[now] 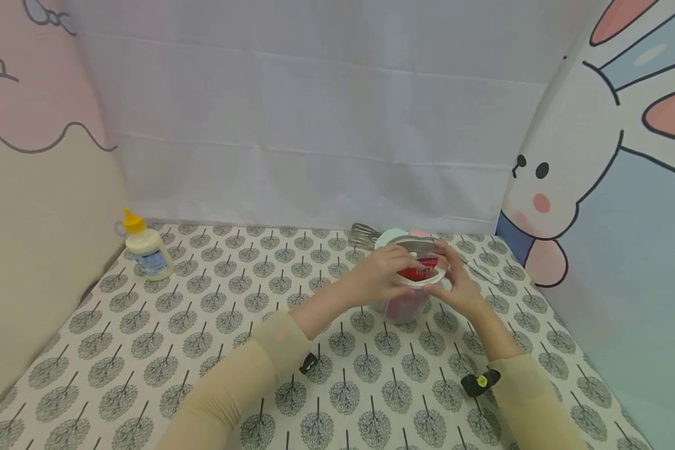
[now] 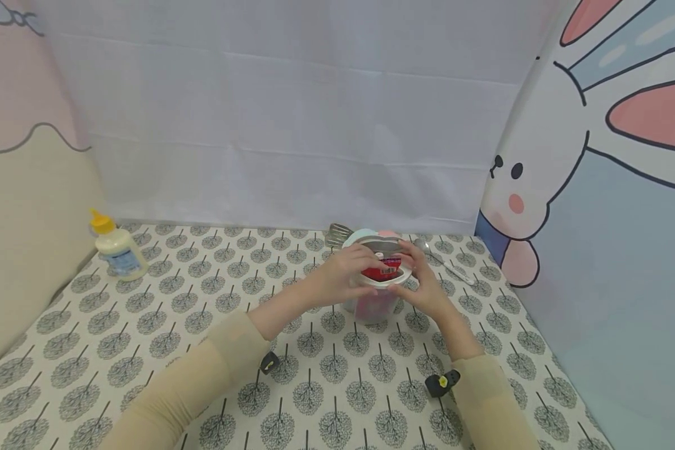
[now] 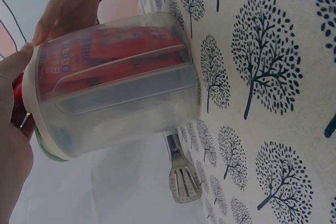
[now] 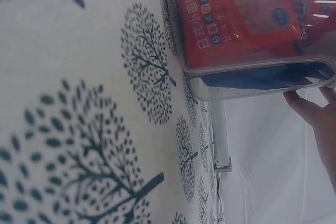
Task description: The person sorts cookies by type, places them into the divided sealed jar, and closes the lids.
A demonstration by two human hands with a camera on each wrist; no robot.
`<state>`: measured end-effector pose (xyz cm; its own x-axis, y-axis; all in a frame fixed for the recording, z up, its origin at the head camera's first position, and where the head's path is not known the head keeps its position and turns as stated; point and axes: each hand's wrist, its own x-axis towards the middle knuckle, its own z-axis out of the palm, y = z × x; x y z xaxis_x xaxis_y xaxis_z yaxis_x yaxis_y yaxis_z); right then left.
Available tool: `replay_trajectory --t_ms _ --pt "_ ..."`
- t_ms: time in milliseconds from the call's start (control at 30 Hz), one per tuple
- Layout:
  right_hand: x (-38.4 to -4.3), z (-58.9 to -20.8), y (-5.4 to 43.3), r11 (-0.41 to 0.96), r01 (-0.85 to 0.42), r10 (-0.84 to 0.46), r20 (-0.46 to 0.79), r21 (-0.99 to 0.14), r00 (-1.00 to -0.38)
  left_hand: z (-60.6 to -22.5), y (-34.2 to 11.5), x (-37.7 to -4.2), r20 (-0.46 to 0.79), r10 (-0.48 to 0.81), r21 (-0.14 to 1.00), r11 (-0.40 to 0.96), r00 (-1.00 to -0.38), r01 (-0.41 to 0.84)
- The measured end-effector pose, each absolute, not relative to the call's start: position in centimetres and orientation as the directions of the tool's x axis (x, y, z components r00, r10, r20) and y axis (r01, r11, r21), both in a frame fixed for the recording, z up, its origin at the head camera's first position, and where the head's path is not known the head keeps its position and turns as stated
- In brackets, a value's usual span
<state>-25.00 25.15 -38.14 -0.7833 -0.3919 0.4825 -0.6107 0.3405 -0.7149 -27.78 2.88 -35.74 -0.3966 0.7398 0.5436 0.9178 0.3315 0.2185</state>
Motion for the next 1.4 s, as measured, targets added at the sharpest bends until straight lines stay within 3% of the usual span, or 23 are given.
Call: replay_trajectory --t_ms 200,567,867,967,1033,1200,1300,1400 --pt "-25.0 -38.4 25.4 0.323 -0.633 -0.406 0.501 -0.704 -0.765 -36.0 2.9 -27.6 0.471 0.771 0.168 0.398 -0.428 0.902" --pt "-25.1 -38.1 25.5 0.351 -0.6 -0.389 0.471 -0.719 -0.792 -36.3 3.2 -27.5 0.374 0.804 0.088 0.466 -0.463 0.88" --pt "-25.0 -38.0 25.5 0.35 -0.612 -0.396 0.48 -0.71 -0.783 -35.6 3.2 -27.1 0.263 0.778 0.199 0.535 -0.57 0.821" --pt "-24.9 -38.0 25.4 0.361 -0.608 -0.391 0.477 -0.707 -0.787 -35.5 2.8 -27.3 0.301 0.77 0.277 0.494 -0.562 0.824" --pt "-24.8 -38.0 25.4 0.364 -0.61 -0.387 0.482 -0.704 -0.786 -35.7 2.3 -27.6 0.392 0.755 0.309 0.43 -0.526 0.848" --pt "-24.8 -38.1 25.3 0.378 -0.632 -0.386 0.506 -0.676 -0.772 -36.5 1.2 -28.2 0.655 0.631 0.197 0.389 -0.416 0.9" --pt "-24.9 -38.3 25.2 0.377 -0.66 -0.399 0.529 -0.65 -0.749 -37.2 1.0 -28.6 0.657 0.6 0.197 0.448 -0.457 0.872" --pt "-24.9 -38.4 25.3 0.361 -0.696 -0.42 0.559 -0.62 -0.715 -37.8 1.0 -29.0 0.572 0.617 0.3 0.456 -0.541 0.838"
